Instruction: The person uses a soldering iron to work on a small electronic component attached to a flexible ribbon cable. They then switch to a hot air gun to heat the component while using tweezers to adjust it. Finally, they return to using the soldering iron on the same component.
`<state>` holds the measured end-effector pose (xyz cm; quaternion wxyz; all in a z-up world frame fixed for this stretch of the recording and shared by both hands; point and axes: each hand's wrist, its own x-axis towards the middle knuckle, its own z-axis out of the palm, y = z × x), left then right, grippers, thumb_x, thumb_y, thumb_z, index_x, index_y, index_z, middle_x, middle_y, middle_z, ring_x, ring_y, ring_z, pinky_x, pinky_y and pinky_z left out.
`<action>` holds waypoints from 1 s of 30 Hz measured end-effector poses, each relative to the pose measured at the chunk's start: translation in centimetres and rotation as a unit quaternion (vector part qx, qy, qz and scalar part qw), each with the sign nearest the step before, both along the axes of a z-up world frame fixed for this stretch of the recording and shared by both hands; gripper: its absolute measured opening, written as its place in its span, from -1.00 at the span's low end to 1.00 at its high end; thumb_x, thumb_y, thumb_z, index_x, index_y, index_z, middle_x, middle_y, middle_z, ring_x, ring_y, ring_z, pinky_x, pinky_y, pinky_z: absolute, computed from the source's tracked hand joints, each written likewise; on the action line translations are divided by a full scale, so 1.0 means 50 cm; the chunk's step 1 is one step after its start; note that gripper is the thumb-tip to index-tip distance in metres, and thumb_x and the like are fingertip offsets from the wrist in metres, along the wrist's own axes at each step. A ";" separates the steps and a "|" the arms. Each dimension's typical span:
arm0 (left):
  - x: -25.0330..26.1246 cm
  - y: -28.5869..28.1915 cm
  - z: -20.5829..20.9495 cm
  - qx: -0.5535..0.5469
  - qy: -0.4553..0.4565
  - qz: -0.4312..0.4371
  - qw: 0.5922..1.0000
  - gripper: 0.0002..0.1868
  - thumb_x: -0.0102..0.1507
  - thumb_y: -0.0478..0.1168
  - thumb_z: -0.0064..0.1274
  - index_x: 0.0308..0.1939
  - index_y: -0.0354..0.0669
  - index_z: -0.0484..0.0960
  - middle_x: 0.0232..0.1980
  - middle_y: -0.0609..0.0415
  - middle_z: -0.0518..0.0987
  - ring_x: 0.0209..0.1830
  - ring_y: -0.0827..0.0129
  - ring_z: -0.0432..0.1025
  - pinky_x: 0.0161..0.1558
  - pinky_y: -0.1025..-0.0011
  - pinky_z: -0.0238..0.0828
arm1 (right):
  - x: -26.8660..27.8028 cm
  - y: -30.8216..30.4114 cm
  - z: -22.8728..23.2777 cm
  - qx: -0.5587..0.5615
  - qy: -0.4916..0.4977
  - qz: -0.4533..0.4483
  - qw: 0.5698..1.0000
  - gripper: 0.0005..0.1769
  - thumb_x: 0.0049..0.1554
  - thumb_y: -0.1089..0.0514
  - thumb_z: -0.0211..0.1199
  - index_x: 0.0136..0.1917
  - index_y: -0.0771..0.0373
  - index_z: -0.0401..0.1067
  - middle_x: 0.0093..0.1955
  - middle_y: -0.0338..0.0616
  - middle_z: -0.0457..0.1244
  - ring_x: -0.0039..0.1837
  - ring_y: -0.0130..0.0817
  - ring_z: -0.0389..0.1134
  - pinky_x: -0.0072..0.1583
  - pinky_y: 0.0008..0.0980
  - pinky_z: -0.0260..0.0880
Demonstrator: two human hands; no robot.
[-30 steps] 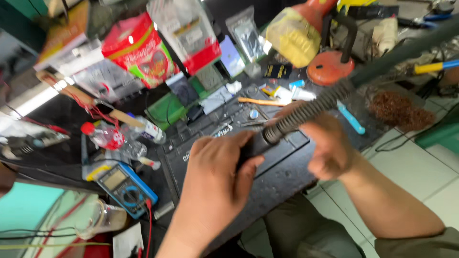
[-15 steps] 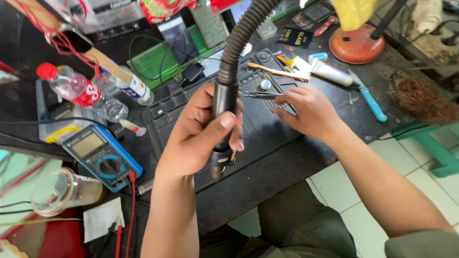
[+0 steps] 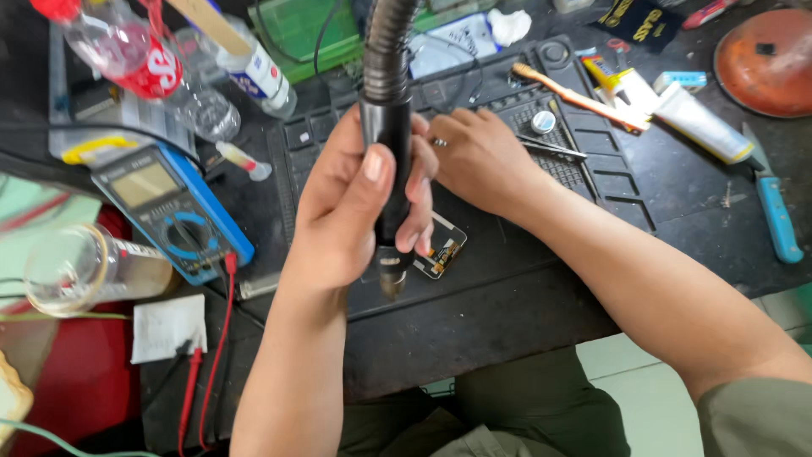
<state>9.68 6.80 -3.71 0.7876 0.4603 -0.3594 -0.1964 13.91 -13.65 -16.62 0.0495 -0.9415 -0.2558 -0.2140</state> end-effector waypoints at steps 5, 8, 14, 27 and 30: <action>-0.030 -0.020 -0.013 0.040 0.005 0.081 0.996 -0.60 0.38 -0.16 0.05 0.21 -0.22 0.32 -0.31 0.06 0.42 -0.62 0.52 0.26 -0.49 0.48 0.50 | -0.044 -0.075 0.050 -0.008 0.000 0.013 1.000 -0.90 0.17 0.07 0.29 -0.09 0.11 0.50 -0.14 -0.19 0.32 -0.09 -0.03 0.36 -0.05 -0.08 0.31; -0.041 -0.039 -0.024 0.031 0.029 0.116 0.992 -0.58 0.40 -0.15 0.02 0.25 -0.27 0.34 -0.31 0.09 0.44 -0.61 0.46 0.32 -0.46 0.43 0.53 | -0.093 -0.151 0.122 0.100 0.101 0.033 0.989 -0.82 0.27 0.12 0.41 0.08 0.24 0.57 -0.04 -0.12 0.41 0.01 -0.09 0.40 0.10 -0.15 0.36; -0.033 -0.060 -0.034 0.010 0.043 0.124 0.991 -0.64 0.47 -0.05 -0.09 0.23 -0.18 0.35 -0.31 0.08 0.40 -0.51 0.33 0.36 -0.35 0.40 0.46 | -0.111 -0.253 0.129 0.325 0.238 0.015 0.915 -0.77 0.25 0.37 0.50 0.12 0.47 0.50 0.02 0.04 0.33 0.00 -0.33 0.29 0.06 -0.46 0.23; -0.066 -0.040 -0.067 0.099 0.104 0.142 0.979 -0.58 0.37 -0.02 -0.13 0.20 -0.21 0.39 -0.43 0.10 0.41 -0.56 0.43 0.33 -0.36 0.50 0.42 | -0.153 -0.155 0.066 0.464 0.305 0.040 0.830 -0.71 0.55 0.27 -0.13 0.34 0.53 0.31 0.35 0.15 0.26 0.40 -0.12 0.31 0.46 -0.25 0.37; -0.070 -0.043 -0.069 0.101 0.092 0.148 0.979 -0.59 0.37 -0.02 -0.14 0.17 -0.20 0.39 -0.44 0.09 0.42 -0.55 0.43 0.34 -0.36 0.50 0.41 | -0.130 -0.197 0.028 0.494 0.335 0.084 0.798 -0.66 0.38 -0.04 0.10 0.12 0.26 0.12 -0.09 -0.14 0.18 -0.13 -0.52 0.18 -0.04 -0.53 0.19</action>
